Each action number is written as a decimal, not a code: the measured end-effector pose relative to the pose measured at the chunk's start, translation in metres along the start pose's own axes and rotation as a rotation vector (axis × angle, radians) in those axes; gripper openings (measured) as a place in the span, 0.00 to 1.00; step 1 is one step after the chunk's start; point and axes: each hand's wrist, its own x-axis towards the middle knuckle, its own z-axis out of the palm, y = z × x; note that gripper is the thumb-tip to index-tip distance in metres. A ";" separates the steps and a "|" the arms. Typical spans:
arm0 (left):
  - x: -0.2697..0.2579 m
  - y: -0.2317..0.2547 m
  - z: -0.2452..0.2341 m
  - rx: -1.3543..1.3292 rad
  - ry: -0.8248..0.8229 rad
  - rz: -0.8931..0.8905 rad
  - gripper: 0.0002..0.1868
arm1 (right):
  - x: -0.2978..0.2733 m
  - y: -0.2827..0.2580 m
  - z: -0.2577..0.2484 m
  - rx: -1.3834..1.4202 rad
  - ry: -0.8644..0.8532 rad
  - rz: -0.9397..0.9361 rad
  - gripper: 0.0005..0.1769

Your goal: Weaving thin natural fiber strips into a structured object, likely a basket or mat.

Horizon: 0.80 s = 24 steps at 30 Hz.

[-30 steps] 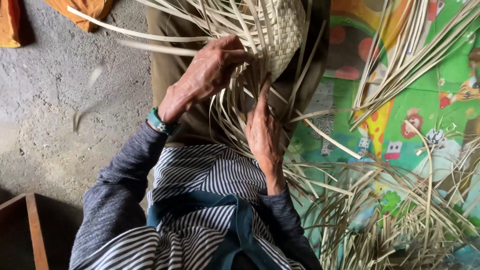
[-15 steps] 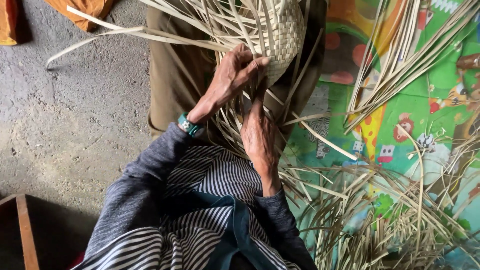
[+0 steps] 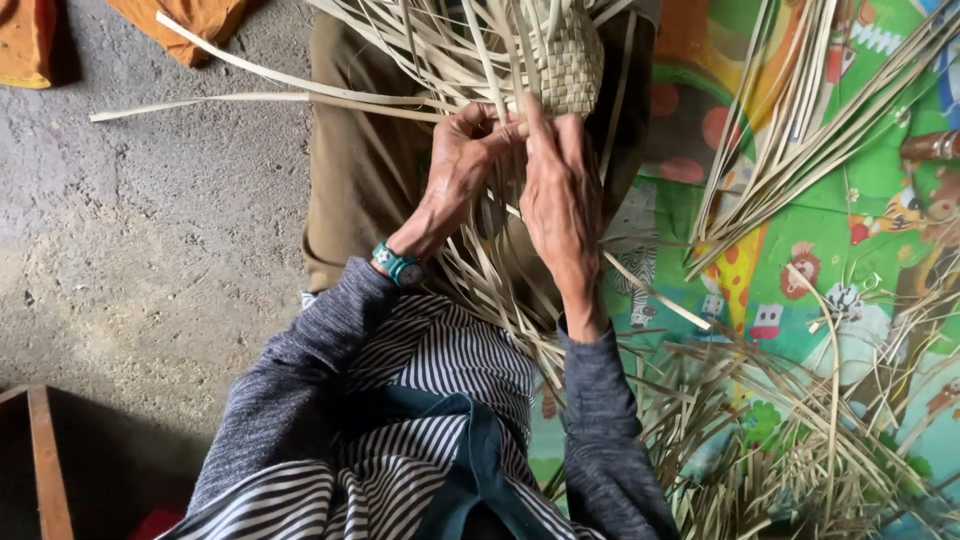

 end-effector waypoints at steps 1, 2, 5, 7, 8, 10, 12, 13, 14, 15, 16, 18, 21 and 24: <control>0.000 -0.001 0.002 0.036 0.056 0.010 0.07 | 0.006 0.001 0.001 0.003 -0.038 -0.028 0.27; -0.003 0.002 0.005 0.035 0.058 0.014 0.07 | 0.009 0.005 0.003 0.003 -0.038 -0.033 0.27; -0.002 -0.007 0.004 0.344 0.063 0.413 0.07 | 0.018 0.020 0.010 -0.019 -0.036 -0.049 0.24; 0.011 -0.037 -0.009 0.773 0.122 0.766 0.20 | 0.023 0.033 0.013 0.055 -0.018 -0.055 0.05; 0.015 -0.036 -0.014 0.773 0.121 0.765 0.20 | 0.026 0.039 0.011 0.055 -0.019 -0.054 0.05; 0.024 -0.035 -0.024 0.631 -0.027 0.682 0.41 | 0.032 0.052 0.006 0.682 -0.173 0.027 0.08; 0.026 -0.021 -0.023 0.536 -0.087 0.600 0.38 | 0.032 0.049 0.001 0.843 -0.171 0.140 0.08; 0.027 -0.014 -0.022 0.439 -0.147 0.519 0.37 | 0.032 0.048 -0.002 1.000 -0.168 0.256 0.08; 0.032 -0.021 -0.022 0.440 -0.147 0.518 0.37 | 0.032 0.047 -0.001 1.001 -0.168 0.257 0.08; 0.038 -0.027 -0.023 0.483 -0.117 0.536 0.40 | 0.032 0.047 0.000 0.995 -0.150 0.272 0.08; 0.043 -0.035 -0.022 0.525 -0.092 0.552 0.43 | 0.031 0.047 0.001 0.987 -0.129 0.290 0.09; 0.041 -0.038 -0.019 0.544 -0.112 0.548 0.43 | 0.033 0.030 -0.010 0.893 -0.132 0.256 0.09; 0.046 -0.055 -0.025 0.447 -0.175 0.517 0.43 | 0.030 -0.020 -0.059 0.708 -0.132 0.025 0.07; 0.044 -0.052 -0.034 0.329 -0.210 0.504 0.49 | 0.029 -0.033 -0.073 1.131 -0.228 -0.264 0.06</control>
